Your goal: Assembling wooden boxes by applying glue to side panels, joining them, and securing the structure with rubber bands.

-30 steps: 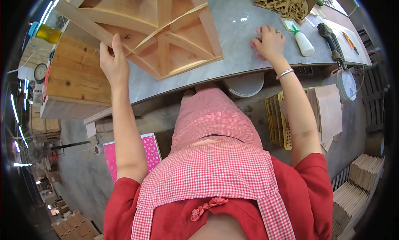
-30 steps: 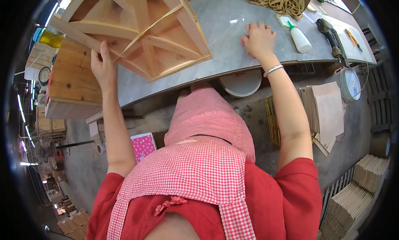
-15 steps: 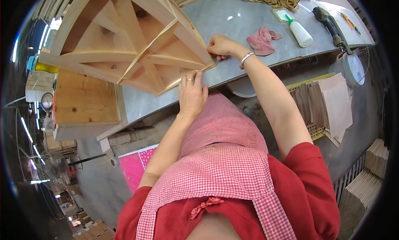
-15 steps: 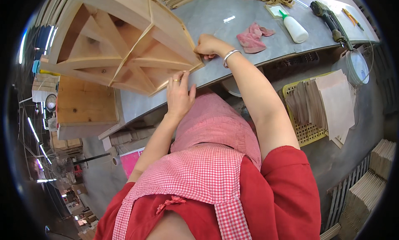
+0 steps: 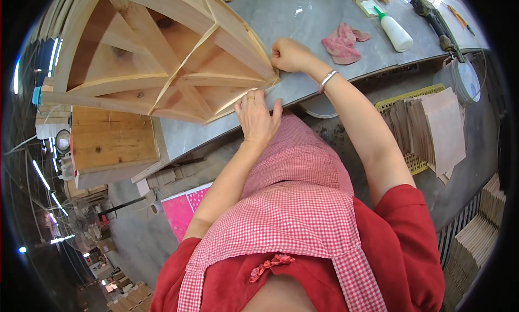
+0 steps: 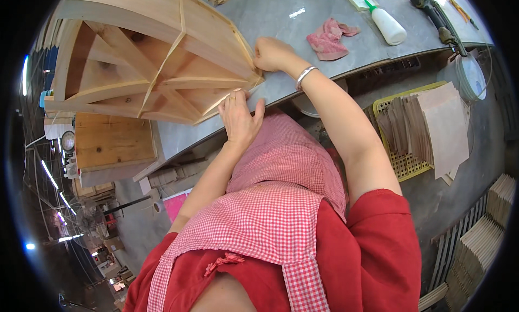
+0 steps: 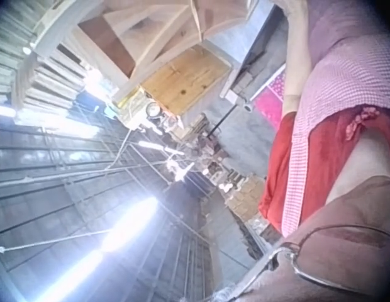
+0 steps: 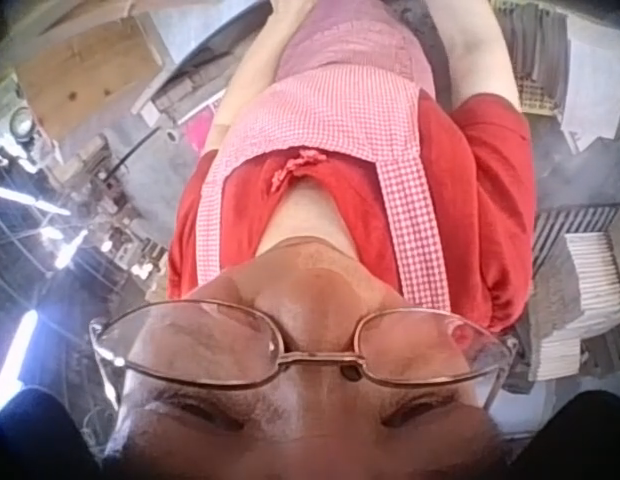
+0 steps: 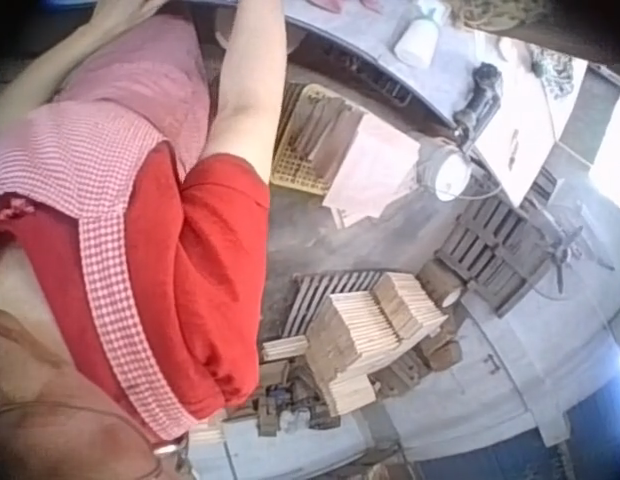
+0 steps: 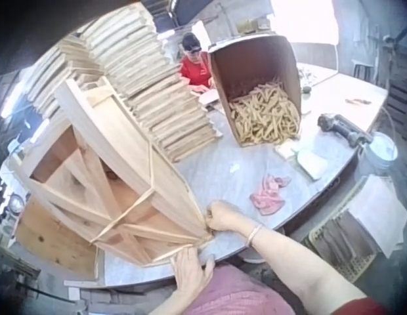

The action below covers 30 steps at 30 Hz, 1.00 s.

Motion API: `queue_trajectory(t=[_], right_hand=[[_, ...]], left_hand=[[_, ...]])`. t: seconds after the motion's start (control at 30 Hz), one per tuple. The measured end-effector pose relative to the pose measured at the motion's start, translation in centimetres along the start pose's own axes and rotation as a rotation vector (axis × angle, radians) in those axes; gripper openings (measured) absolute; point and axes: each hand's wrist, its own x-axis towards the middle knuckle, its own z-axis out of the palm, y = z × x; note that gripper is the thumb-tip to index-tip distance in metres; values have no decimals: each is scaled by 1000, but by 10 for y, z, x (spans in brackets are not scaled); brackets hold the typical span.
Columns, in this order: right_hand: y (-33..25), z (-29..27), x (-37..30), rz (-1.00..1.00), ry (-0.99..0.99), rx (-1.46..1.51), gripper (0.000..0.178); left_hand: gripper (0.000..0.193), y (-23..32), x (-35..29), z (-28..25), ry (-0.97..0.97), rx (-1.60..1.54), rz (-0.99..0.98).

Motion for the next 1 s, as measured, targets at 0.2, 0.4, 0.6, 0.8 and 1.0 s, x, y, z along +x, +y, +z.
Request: queue_trajectory(t=[0.2,0.4,0.6,0.8,1.0], right_hand=[[15,13,-16,-152,128,-207,15],[19,21,-19,-166,184,-205,15],[9,0,-37,-64,161,-62,24],[-37,-48,-42,-241,417,218,25],[-88,-53,-51,-295,444,361,26]], left_hand=[[54,-5,-10,-10,-132,3,42],[56,-13,-15,-13,-45,-111,89],[35,-36,-72,-35,147,-161,9],[26,-121,-92,-76,437,-236,-336],[41,-146,-79,-56,312,-161,-369]])
